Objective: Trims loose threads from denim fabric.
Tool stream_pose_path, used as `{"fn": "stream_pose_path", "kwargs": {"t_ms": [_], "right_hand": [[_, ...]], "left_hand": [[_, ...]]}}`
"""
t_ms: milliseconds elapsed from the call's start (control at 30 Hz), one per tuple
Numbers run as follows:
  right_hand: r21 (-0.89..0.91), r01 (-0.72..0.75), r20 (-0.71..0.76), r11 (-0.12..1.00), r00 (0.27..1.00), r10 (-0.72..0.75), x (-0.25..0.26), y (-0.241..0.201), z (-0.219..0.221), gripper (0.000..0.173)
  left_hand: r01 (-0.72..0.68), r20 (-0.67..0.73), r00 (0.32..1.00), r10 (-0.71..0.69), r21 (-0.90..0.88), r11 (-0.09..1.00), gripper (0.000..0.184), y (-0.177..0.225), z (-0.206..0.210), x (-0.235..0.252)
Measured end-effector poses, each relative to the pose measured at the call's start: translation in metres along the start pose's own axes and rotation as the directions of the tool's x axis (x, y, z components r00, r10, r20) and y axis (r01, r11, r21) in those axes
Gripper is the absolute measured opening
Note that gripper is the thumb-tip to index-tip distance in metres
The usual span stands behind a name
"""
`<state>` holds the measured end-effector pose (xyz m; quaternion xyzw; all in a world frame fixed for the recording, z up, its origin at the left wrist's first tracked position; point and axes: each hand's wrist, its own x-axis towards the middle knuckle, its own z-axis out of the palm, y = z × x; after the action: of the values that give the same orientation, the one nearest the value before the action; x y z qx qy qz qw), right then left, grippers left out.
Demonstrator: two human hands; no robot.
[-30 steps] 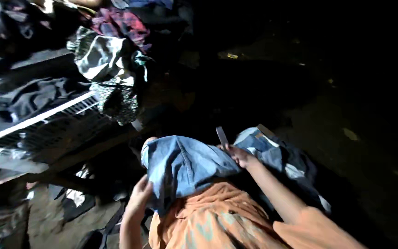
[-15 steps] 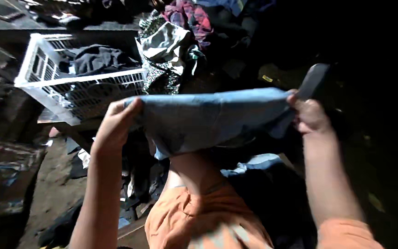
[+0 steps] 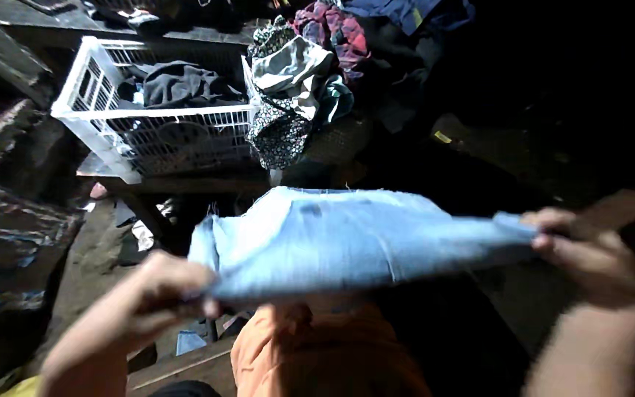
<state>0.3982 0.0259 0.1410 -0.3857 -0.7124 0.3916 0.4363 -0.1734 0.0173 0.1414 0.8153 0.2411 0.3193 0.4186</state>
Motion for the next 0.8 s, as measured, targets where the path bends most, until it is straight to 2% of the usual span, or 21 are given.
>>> {"fn": "stream_pose_path", "kwargs": {"t_ms": [33, 100, 200, 267, 367, 433, 467, 533, 600, 633, 667, 700, 800], "right_hand": [[0.037, -0.039, 0.068, 0.999, 0.997, 0.037, -0.022, 0.013, 0.004, 0.018], [0.076, -0.174, 0.155, 0.982, 0.975, 0.161, -0.058, 0.044, 0.012, 0.015], [0.132, -0.386, 0.126, 0.913, 0.920, 0.371, -0.073, 0.079, 0.028, 0.007], [0.170, -0.399, 0.094, 0.901, 0.917, 0.389, -0.063, 0.088, 0.033, 0.005], [0.192, -0.337, 0.015, 0.922, 0.940, 0.341, -0.028, 0.088, 0.036, 0.002], [0.193, -0.343, -0.107, 0.919, 0.924, 0.367, 0.003, 0.086, 0.044, 0.012], [0.156, -0.384, -0.174, 0.910, 0.896, 0.408, 0.021, 0.086, 0.051, 0.015], [-0.054, -0.537, -0.302, 0.842, 0.813, 0.498, 0.052, 0.095, 0.068, 0.006], [-0.321, -0.646, -0.321, 0.692, 0.762, 0.562, 0.069, 0.110, 0.083, 0.025], [-0.381, -0.642, -0.291, 0.666, 0.767, 0.573, 0.069, 0.117, 0.091, 0.031], [-0.401, -0.627, -0.265, 0.668, 0.778, 0.570, 0.066, 0.121, 0.100, 0.034], [-0.383, -0.620, -0.249, 0.685, 0.784, 0.569, 0.058, 0.123, 0.110, 0.033], [-0.296, -0.662, -0.142, 0.689, 0.743, 0.654, 0.022, 0.122, 0.140, 0.027]], "left_hand": [[0.028, 0.111, 0.993, -0.025, -0.023, 0.999, 0.029, -0.003, 0.016, -0.014], [0.123, 0.241, 0.964, -0.111, -0.037, 0.992, 0.030, -0.007, 0.048, -0.029], [0.213, 0.304, 0.927, -0.219, 0.052, 0.976, 0.028, -0.021, 0.074, -0.036], [0.249, 0.298, 0.922, -0.248, 0.034, 0.968, 0.031, -0.030, 0.068, -0.031], [0.358, 0.207, 0.918, -0.338, -0.066, 0.932, 0.038, -0.037, 0.042, -0.013], [0.447, 0.064, 0.894, -0.443, -0.141, 0.883, 0.027, -0.040, 0.026, 0.002], [0.503, -0.028, 0.858, -0.513, -0.162, 0.849, 0.019, -0.041, 0.020, 0.013], [0.636, -0.218, 0.747, -0.628, -0.044, 0.771, 0.017, -0.050, 0.012, 0.035], [0.754, -0.355, 0.650, -0.672, 0.190, 0.629, 0.022, -0.075, 0.012, 0.052], [0.779, -0.396, 0.626, -0.672, 0.279, 0.561, 0.028, -0.088, 0.016, 0.058], [0.778, -0.411, 0.628, -0.661, 0.300, 0.552, 0.034, -0.096, 0.021, 0.063], [0.758, -0.397, 0.650, -0.648, 0.278, 0.589, 0.037, -0.101, 0.027, 0.068], [0.688, -0.274, 0.725, -0.632, 0.244, 0.684, 0.038, -0.104, 0.045, 0.091]]}}
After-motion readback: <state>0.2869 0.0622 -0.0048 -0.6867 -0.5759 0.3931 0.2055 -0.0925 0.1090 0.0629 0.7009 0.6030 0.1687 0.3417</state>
